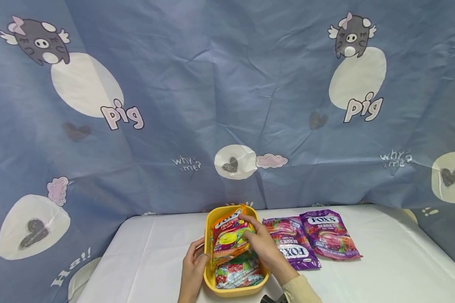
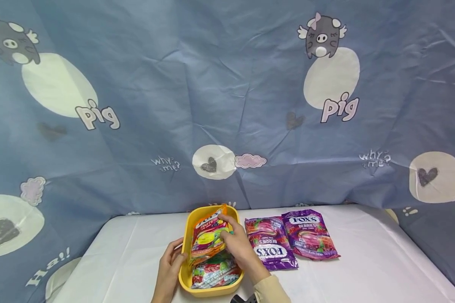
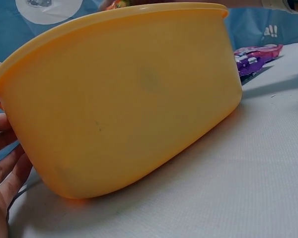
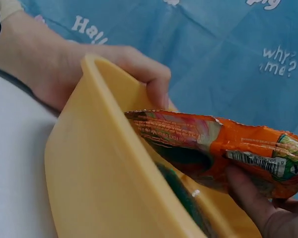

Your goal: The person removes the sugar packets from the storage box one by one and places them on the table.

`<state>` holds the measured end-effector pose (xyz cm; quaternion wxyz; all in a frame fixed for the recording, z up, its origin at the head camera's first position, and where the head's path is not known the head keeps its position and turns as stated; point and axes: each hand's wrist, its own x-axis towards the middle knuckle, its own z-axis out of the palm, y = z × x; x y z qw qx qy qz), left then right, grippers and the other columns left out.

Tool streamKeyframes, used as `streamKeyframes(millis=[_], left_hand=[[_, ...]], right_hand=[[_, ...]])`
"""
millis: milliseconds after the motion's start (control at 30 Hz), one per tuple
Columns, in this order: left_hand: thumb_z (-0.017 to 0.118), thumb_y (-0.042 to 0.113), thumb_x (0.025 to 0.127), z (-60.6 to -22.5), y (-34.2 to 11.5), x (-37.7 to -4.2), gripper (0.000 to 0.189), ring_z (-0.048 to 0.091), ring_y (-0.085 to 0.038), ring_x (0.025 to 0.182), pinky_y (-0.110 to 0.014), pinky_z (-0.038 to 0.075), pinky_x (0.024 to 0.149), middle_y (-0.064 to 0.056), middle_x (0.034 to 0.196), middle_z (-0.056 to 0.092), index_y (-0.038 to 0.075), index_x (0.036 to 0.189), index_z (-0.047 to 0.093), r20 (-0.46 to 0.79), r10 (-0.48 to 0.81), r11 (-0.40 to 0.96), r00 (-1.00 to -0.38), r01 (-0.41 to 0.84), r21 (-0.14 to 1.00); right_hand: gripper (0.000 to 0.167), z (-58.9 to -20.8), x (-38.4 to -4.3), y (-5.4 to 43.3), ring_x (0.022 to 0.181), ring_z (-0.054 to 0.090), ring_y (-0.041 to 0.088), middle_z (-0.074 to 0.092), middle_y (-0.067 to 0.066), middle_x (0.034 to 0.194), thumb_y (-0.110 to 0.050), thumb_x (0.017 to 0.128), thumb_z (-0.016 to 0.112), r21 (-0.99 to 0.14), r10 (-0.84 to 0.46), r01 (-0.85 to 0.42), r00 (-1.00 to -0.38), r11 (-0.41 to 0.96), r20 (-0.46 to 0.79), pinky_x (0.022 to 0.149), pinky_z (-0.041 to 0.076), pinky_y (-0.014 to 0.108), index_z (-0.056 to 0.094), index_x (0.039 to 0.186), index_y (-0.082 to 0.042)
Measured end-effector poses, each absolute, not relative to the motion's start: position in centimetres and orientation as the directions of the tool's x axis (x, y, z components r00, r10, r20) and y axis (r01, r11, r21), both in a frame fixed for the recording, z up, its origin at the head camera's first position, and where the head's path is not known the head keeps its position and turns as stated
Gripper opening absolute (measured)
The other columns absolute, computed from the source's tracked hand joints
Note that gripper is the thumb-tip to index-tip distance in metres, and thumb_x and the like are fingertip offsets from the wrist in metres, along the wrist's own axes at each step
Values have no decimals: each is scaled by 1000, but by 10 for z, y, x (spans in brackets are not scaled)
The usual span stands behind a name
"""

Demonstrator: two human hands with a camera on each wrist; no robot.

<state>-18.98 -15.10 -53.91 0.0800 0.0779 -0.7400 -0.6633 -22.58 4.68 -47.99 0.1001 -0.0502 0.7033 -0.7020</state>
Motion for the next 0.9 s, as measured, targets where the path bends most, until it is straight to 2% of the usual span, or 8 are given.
streamKeyframes(millis=[233, 300, 467, 500, 567, 667, 767, 900], left_hand=[[53, 8, 88, -540, -150, -190, 44, 50, -30, 125, -35, 52, 97, -14, 139, 49, 9, 132, 50, 31, -221, 104, -975, 8, 995], [52, 9, 88, -540, -150, -190, 44, 50, -30, 125, -36, 52, 97, -14, 139, 49, 9, 132, 50, 28, -220, 104, -975, 5, 995], [53, 9, 88, -541, -150, -190, 44, 50, -30, 125, -38, 51, 98, -14, 139, 49, 9, 132, 50, 11, -231, 103, -973, -13, 995], [53, 9, 88, -541, -149, -190, 44, 50, -30, 125, -38, 51, 98, -14, 139, 49, 9, 132, 50, 8, -233, 104, -973, -16, 994], [53, 10, 87, -541, -149, -190, 45, 50, -30, 125, -38, 51, 98, -14, 139, 49, 9, 132, 50, 4, -232, 103, -973, -20, 994], [54, 10, 87, -541, -150, -190, 45, 50, -30, 125, -38, 52, 98, -14, 139, 49, 9, 132, 50, 7, -230, 102, -973, -17, 995], [54, 10, 88, -541, -150, -190, 45, 50, -30, 125, -38, 52, 97, -14, 139, 49, 9, 132, 50, 11, -228, 104, -974, -13, 995], [54, 10, 88, -542, -150, -190, 44, 50, -30, 125, -39, 52, 97, -14, 139, 49, 9, 132, 51, 16, -231, 109, -973, -9, 994]], right_hand=[[58, -474, -220, 56, 95, 53, 19, 31, 14, 149, -5, 84, 50, -994, -174, 91, -981, -54, -80, 60, 45, 20, 45, 139, -22], [59, -474, -218, 60, 91, 53, 18, 27, 11, 153, -4, 83, 50, -994, -156, 91, -984, -54, -82, 58, 44, 20, 46, 139, -23], [60, -475, -213, 66, 119, 47, 26, 26, 8, 154, -2, 80, 50, -997, -124, 67, -990, -42, -62, 86, 50, 32, 50, 136, -22], [60, -476, -212, 67, 128, 42, 29, 26, 8, 155, -2, 79, 50, -998, -117, 59, -992, -36, -54, 97, 47, 39, 50, 136, -21], [60, -477, -210, 69, 144, 18, 32, 25, 8, 156, -1, 78, 51, -998, -96, 51, -994, -21, -49, 115, 27, 52, 52, 134, -22], [60, -479, -208, 71, 147, 9, 33, 24, 9, 156, -1, 76, 52, -999, -64, 43, -997, 0, -43, 118, 10, 57, 54, 132, -23], [59, -480, -205, 72, 145, 17, 32, 28, 8, 155, -1, 76, 52, -998, -42, 61, -997, 3, -61, 118, 14, 57, 56, 130, -25], [59, -479, -202, 75, 136, 34, 31, 34, 7, 151, -3, 78, 52, -995, -43, 96, -994, -6, -96, 112, 32, 52, 54, 132, -27]])
